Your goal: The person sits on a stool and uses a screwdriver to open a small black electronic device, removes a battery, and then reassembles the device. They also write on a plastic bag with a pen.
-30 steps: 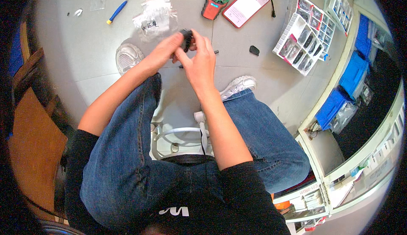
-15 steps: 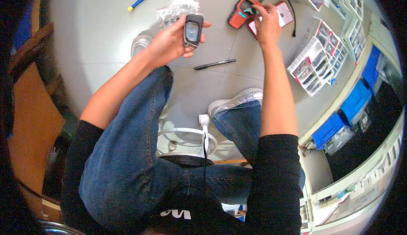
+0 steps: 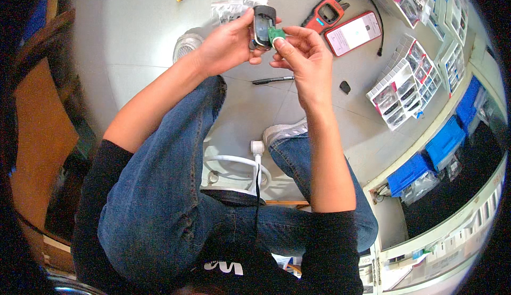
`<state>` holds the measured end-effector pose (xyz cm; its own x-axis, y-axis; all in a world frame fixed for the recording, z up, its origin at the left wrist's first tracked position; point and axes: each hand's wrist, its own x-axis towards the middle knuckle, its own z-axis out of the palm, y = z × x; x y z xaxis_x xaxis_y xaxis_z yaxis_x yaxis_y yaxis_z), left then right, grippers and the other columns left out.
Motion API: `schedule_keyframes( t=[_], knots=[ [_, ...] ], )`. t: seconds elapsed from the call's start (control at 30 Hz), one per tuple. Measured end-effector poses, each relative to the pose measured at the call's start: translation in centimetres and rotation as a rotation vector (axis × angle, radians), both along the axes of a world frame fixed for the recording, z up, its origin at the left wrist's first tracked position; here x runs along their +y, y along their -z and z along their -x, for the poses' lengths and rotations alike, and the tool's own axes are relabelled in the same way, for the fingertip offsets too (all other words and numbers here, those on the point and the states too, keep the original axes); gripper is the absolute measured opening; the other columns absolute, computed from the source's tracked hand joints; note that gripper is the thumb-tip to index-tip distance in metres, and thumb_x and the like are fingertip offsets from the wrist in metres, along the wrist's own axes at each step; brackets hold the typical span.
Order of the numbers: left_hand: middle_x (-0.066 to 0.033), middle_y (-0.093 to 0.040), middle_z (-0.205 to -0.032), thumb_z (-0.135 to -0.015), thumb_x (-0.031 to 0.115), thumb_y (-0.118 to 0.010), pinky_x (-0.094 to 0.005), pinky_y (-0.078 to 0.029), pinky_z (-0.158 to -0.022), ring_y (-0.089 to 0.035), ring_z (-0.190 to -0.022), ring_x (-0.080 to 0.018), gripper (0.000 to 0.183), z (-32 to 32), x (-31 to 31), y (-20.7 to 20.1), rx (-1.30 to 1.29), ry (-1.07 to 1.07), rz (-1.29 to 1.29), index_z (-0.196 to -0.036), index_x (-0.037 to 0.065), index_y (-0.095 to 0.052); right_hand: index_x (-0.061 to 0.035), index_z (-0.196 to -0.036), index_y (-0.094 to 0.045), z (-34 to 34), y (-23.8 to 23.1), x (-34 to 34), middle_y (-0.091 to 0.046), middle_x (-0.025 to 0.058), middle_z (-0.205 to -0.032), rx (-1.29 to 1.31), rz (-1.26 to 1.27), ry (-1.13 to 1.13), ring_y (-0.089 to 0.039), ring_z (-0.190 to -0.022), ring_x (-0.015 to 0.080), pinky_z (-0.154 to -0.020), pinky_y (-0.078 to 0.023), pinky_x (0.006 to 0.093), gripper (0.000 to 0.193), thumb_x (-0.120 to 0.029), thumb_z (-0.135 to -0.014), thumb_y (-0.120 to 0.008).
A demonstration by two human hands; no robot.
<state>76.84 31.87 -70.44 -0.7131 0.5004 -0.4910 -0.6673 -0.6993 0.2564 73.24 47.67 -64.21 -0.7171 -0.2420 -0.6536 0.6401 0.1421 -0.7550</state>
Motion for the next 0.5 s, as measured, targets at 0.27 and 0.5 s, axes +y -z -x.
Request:
schedule_keyframes(
  t=[0.27, 0.5],
  knots=[
    [-0.0020, -0.056, -0.099, -0.094, 0.045, -0.024, -0.0265, -0.036, -0.059, -0.049, -0.078, -0.0110, 0.051, -0.2, -0.2, 0.0, 0.054, -0.040, -0.044, -0.123, 0.008, -0.044, 0.0028, -0.105, -0.057, -1.8, -0.3, -1.4, -0.060, 0.0090, -0.088, 0.342, -0.195, -0.156, -0.062, -0.076, 0.0149, -0.066, -0.053, 0.0269, 0.030, -0.002, -0.076, -0.065],
    [-0.0017, -0.056, -0.100, -0.094, 0.047, -0.023, -0.0264, -0.035, -0.058, -0.048, -0.076, -0.0105, 0.052, -0.2, -0.1, -0.5, 0.081, 0.005, -0.009, -0.123, 0.009, -0.044, -0.0032, -0.098, -0.063, -2.0, -1.1, -2.5, -0.054, 0.0075, -0.088, 0.573, -0.327, -0.207, -0.060, -0.069, 0.0128, -0.063, -0.052, 0.0244, 0.025, -0.002, -0.073, -0.067]
  ],
)
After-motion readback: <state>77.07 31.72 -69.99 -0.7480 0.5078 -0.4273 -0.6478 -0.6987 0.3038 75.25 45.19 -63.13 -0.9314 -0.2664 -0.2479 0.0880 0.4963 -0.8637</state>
